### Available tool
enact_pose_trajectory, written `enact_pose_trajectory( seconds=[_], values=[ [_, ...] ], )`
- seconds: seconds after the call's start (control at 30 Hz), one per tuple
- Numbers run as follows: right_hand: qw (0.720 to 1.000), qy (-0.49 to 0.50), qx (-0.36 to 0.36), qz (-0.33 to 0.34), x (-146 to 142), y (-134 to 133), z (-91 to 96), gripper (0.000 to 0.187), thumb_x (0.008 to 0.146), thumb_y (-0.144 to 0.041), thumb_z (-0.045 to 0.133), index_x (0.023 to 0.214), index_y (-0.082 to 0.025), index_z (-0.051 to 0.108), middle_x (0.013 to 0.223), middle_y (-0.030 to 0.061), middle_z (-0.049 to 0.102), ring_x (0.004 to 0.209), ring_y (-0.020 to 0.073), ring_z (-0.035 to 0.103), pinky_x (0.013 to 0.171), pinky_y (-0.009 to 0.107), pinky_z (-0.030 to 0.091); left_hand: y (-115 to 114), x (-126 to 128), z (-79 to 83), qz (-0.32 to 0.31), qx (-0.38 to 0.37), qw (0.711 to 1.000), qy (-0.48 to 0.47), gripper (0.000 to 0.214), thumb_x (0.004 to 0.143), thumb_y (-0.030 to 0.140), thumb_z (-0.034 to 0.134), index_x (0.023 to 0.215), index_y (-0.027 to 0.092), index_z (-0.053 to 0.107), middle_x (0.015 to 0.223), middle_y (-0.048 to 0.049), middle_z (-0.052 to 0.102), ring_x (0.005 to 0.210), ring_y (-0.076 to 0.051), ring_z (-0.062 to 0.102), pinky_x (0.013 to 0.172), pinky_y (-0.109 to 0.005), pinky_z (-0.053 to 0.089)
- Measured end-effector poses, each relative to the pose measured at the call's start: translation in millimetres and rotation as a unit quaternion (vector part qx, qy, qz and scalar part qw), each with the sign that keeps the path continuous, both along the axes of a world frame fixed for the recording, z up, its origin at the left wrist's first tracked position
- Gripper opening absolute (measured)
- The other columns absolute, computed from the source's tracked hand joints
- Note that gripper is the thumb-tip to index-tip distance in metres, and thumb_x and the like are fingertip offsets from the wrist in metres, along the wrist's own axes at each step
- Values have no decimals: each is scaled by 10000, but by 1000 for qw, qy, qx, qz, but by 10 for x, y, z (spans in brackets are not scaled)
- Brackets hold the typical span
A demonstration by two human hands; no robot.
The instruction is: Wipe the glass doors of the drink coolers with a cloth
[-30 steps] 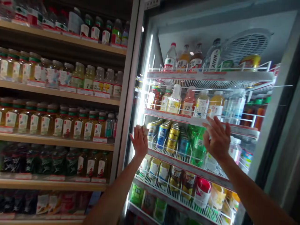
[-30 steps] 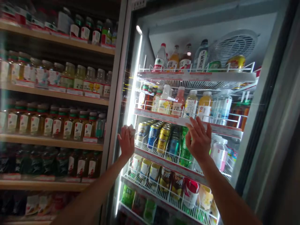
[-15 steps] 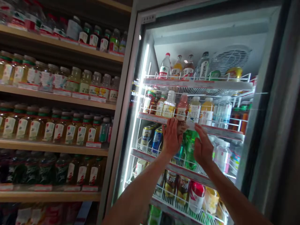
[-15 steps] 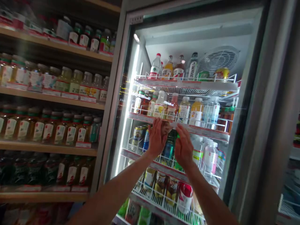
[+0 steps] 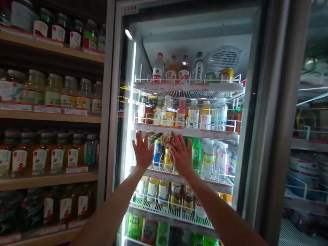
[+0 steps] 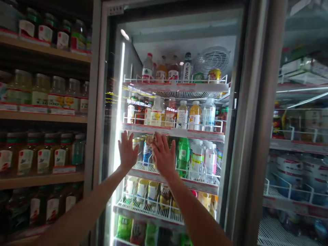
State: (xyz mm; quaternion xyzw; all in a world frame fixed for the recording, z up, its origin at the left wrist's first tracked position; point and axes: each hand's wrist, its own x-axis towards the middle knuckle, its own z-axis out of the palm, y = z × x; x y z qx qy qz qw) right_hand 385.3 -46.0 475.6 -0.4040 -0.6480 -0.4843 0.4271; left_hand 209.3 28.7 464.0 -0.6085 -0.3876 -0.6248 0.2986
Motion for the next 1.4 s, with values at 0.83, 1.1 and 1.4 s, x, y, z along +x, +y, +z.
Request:
enact_pose_trajectory(
  seconds=[0.83,1.1,1.4],
  values=[
    [957,219,146,-123,895,-187,73,336,882,-277,436,1168,-182,585,1465,152,301,1364,314,243,1038,557,239,4,34,2,18,31,999,6,545,923,371,311,1418,149,260,1509,-148,165,1403,-265,106,1117,-509,124],
    [993,2,93,-66,607,-131,252,304,860,-268,485,1145,-295,586,1430,33,397,1345,220,295,1095,487,139,41,-28,-17,35,36,999,20,542,920,356,339,1422,169,256,1505,-143,181,1397,-265,137,1110,-504,161],
    [979,112,161,-56,610,-44,827,201,873,-289,456,820,-202,630,1347,68,502,1303,230,378,1062,470,242,45,-31,-20,48,41,998,28,537,922,349,335,1419,159,261,1505,-149,179,1399,-263,130,1107,-505,163]
  ],
)
